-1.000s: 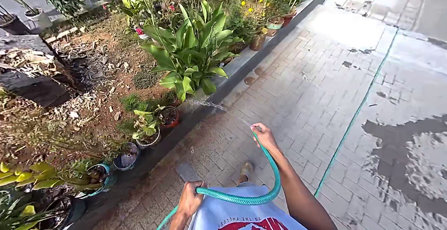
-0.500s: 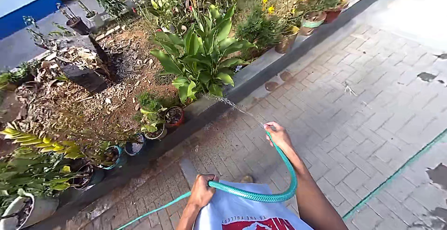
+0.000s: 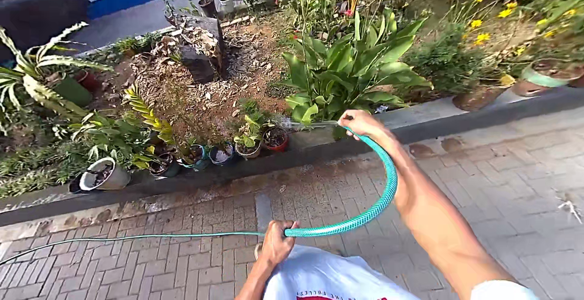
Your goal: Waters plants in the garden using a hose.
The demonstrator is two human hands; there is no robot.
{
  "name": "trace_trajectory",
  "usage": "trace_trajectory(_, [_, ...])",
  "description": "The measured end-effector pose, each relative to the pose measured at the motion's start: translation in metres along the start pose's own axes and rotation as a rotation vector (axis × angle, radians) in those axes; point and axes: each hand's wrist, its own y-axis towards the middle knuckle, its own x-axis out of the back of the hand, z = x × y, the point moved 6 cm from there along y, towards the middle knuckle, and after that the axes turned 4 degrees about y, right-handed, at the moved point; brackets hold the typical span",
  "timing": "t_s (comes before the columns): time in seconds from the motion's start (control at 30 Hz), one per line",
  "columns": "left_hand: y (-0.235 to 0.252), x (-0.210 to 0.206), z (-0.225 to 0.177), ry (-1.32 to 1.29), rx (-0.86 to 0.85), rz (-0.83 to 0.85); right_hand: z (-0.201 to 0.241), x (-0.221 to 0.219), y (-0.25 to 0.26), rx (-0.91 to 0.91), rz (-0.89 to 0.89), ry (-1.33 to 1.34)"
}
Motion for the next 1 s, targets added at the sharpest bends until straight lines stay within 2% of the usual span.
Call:
trace_trajectory(0.1, [0.006, 0.027, 0.006, -0.141, 0.002, -0.086, 0.097, -0.009, 0.018, 0.085, 0.016, -0.196])
trace_trajectory(0.23, [0.011, 0.077, 0.019, -0.287, -0.114, -0.159, 0.219, -0.046, 0.026, 0.147, 0.021, -0.373])
trace_trajectory(0.43, [-0.011, 0.183, 0.063, -0.399, -0.142, -0.349, 0.372, -0.147, 0.032, 0.176, 0.050, -0.682])
trace_trajectory(0.6, [-0.033, 0.264, 0.088, -0.413, -0.206, -0.566, 0.472, -0.229, 0.049, 0.261, 0.094, -0.795])
trace_trajectory(0.77, [-0.051, 0.328, 0.084, -0.392, -0.279, -0.748, 0.562, -0.303, 0.042, 0.351, 0.157, -0.810])
trace_trajectory(1.0, [-0.054, 0.391, 0.068, -0.309, -0.330, -0.917, 0.650, -0.376, 0.038, 0.465, 0.258, -0.728])
